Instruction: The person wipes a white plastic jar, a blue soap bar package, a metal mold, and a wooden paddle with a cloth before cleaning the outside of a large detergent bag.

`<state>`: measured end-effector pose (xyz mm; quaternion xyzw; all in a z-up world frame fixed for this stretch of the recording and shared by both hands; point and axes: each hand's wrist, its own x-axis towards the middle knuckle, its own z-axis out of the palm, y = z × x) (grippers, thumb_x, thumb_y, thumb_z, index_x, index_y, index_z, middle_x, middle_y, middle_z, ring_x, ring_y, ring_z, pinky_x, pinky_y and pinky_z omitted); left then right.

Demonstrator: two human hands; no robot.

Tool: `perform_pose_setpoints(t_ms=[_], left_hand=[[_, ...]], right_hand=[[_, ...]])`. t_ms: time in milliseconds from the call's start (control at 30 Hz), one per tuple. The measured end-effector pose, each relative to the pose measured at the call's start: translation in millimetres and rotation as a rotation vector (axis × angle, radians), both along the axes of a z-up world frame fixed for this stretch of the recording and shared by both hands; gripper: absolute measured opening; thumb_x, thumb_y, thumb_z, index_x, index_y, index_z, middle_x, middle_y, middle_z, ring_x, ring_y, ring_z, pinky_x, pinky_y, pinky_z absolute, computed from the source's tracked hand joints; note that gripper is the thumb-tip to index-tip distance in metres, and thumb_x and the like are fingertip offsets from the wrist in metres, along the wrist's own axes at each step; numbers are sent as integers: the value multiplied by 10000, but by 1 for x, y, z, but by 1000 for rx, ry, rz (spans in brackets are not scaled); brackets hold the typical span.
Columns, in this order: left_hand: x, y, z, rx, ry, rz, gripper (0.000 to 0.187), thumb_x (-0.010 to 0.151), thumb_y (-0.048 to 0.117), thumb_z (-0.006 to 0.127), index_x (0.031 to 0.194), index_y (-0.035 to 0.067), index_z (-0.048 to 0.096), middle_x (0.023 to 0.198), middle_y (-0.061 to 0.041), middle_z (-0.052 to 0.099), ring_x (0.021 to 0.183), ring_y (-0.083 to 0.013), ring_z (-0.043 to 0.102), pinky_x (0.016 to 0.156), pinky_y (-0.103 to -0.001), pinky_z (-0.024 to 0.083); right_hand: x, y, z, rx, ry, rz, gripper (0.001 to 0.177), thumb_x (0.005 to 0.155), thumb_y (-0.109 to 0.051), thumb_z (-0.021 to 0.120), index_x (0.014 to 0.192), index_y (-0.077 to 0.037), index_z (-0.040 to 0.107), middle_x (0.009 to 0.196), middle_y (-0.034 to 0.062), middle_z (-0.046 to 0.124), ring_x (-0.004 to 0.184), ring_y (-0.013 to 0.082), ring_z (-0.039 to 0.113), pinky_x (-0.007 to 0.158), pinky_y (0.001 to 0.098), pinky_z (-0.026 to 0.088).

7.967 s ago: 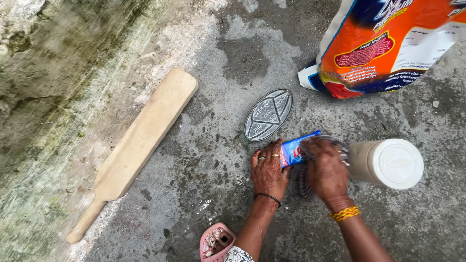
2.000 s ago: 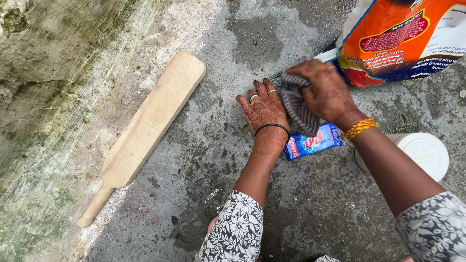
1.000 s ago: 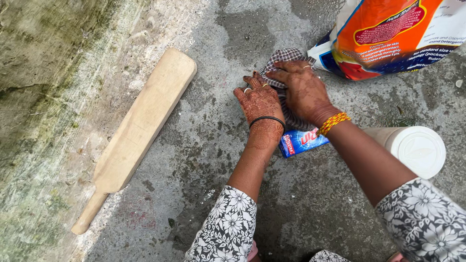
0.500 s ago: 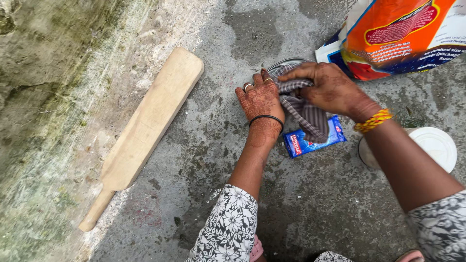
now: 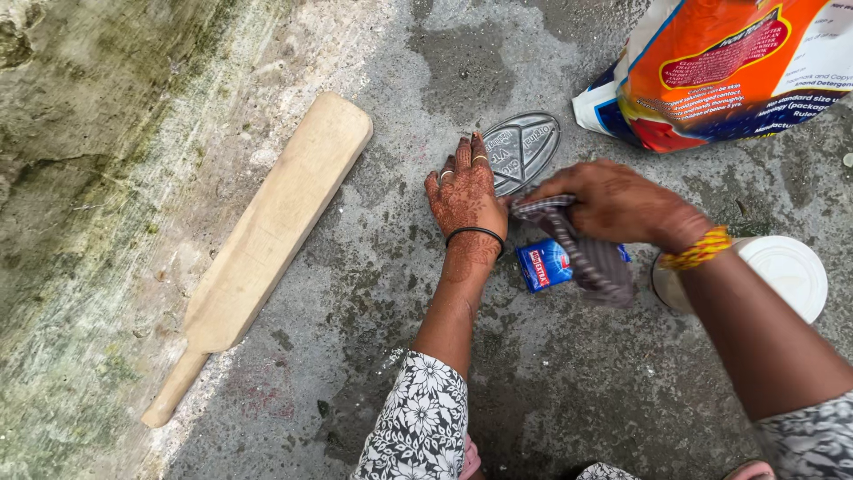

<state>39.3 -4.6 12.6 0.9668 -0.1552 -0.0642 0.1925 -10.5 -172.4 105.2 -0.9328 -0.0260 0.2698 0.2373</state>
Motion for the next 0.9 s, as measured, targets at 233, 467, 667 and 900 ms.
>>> perform_pose_setpoints(t_ms=[233,467,667,900], left_hand=[[-2,5,-9,24,18,-80,988,811,410,804,1577,113,255,1653,-61,289,1485,-269,357,1231,-615,138],[-3,-2,-42,389,-273,-90,856,968,318,659,1641,124,165,1701,-41,198,1523,-221,266,1201,-634,96],[-5,0,-19,143,29,-71,942,897,493,645,1605,152,127,1700,-24,132,1552,-238,190,1241,-639,50],[-18,40,-15,101,-94,-54,892,937,382,697,1637,162,191,1746,-29,148,1602,-213,188,1273,-604,33]], right_hand=[[-14,-15,-13,80,-361,-294,487,857,-42,662,1322,-186,688,1253,129,686,1154,312,661,1010,411,511],[-29,43,-38,-77,-478,-142,654,782,32,589,1379,-232,640,1475,111,551,1292,382,537,1033,465,491],[-16,21,-22,-247,-360,-278,657,830,36,561,1393,-293,643,1468,70,565,1272,389,545,1011,483,509],[-4,44,-13,68,-612,-115,697,761,24,624,1424,-191,609,1408,158,591,1308,368,547,1103,486,412]])
